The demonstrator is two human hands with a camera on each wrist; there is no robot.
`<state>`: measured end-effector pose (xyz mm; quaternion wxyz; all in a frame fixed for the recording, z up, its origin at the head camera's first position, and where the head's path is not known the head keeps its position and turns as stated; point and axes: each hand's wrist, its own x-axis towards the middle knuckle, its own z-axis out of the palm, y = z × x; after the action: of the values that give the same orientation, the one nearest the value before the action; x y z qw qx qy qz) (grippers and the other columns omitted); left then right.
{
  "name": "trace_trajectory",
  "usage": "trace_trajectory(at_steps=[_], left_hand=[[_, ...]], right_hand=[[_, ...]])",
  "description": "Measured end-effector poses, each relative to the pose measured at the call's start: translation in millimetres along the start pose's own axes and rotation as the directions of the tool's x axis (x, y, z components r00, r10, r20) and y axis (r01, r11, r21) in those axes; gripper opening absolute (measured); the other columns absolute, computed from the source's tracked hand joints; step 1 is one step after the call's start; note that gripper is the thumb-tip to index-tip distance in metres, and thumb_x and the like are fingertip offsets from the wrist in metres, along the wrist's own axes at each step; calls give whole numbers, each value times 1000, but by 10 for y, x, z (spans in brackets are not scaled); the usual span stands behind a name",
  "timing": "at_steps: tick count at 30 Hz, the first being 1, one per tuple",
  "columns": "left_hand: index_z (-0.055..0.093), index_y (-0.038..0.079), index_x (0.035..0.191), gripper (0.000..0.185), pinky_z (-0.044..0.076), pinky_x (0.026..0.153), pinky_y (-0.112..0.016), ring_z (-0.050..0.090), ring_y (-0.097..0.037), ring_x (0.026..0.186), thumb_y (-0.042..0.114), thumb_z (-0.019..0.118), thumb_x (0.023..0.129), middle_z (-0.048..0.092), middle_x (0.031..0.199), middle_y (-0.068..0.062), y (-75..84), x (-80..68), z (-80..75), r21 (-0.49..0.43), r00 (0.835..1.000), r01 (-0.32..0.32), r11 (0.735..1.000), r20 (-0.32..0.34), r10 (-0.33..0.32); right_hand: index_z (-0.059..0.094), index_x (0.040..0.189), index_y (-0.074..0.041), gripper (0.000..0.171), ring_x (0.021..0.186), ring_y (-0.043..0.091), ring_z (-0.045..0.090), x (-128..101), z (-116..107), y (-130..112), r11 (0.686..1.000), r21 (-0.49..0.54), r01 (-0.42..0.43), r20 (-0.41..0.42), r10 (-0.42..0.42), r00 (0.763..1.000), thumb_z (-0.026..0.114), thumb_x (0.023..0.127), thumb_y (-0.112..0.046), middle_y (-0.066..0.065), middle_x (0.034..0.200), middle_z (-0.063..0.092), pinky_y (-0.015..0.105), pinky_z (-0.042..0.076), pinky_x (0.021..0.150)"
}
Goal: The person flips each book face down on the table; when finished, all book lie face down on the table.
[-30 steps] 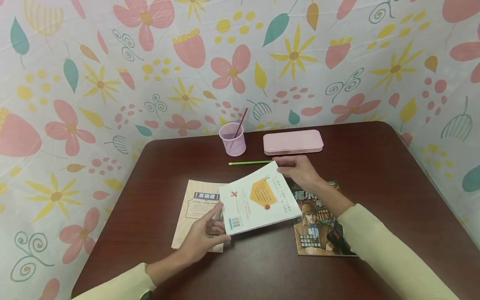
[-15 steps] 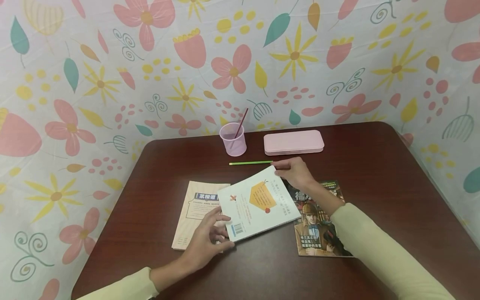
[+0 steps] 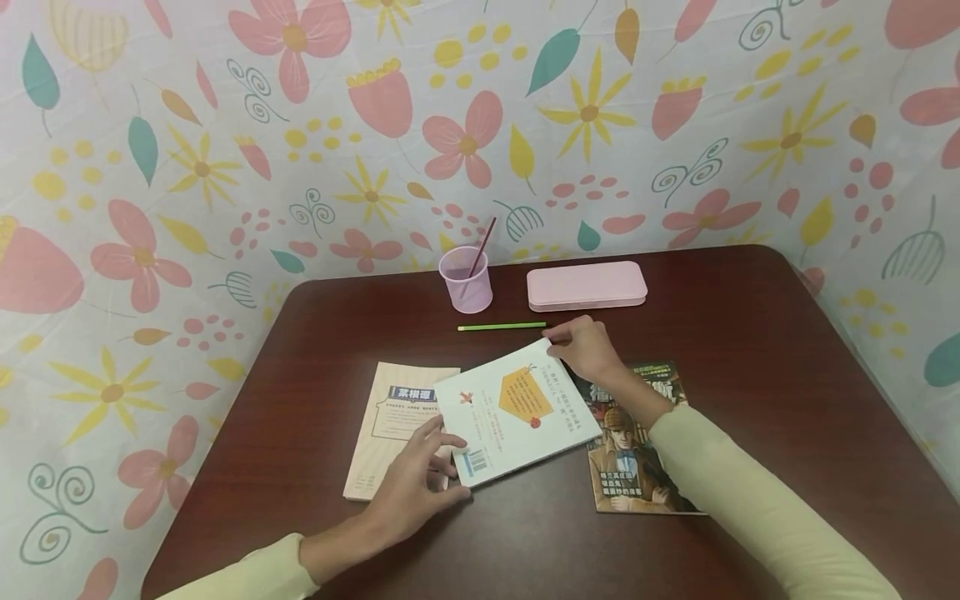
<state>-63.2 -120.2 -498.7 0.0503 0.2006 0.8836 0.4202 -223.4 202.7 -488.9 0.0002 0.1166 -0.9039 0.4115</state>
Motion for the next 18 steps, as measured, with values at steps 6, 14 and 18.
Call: trace_trajectory(at_steps=[6,14,18], left_hand=[[65,17,129,56,55,70,-20,65,-4,73,13,94,83,44,154,-21,-1,24,-27,62,1000,-23,998,-10,24],[67,14,127,55,53,76,-28,63,-7,84,15,96,80,52,144,-16,-61,63,-37,159,997,-44,986,-56,53],[67,14,127,56,50,73,-27,60,-10,85,19,97,80,50,145,-14,-95,98,-50,187,997,-26,982,-69,40]], right_hand=[[76,125,5,29,101,38,74,7,21,-19,999,-36,1,-12,-1,1000,76,97,-1,23,118,76,48,62,80],[77,122,4,26,91,32,74,-2,41,-39,998,-64,-4,1,4,1000,76,97,-1,23,111,77,41,61,73],[79,117,5,22,87,31,74,5,51,-43,998,-56,7,-1,-7,1000,76,96,0,22,106,77,41,61,71]])
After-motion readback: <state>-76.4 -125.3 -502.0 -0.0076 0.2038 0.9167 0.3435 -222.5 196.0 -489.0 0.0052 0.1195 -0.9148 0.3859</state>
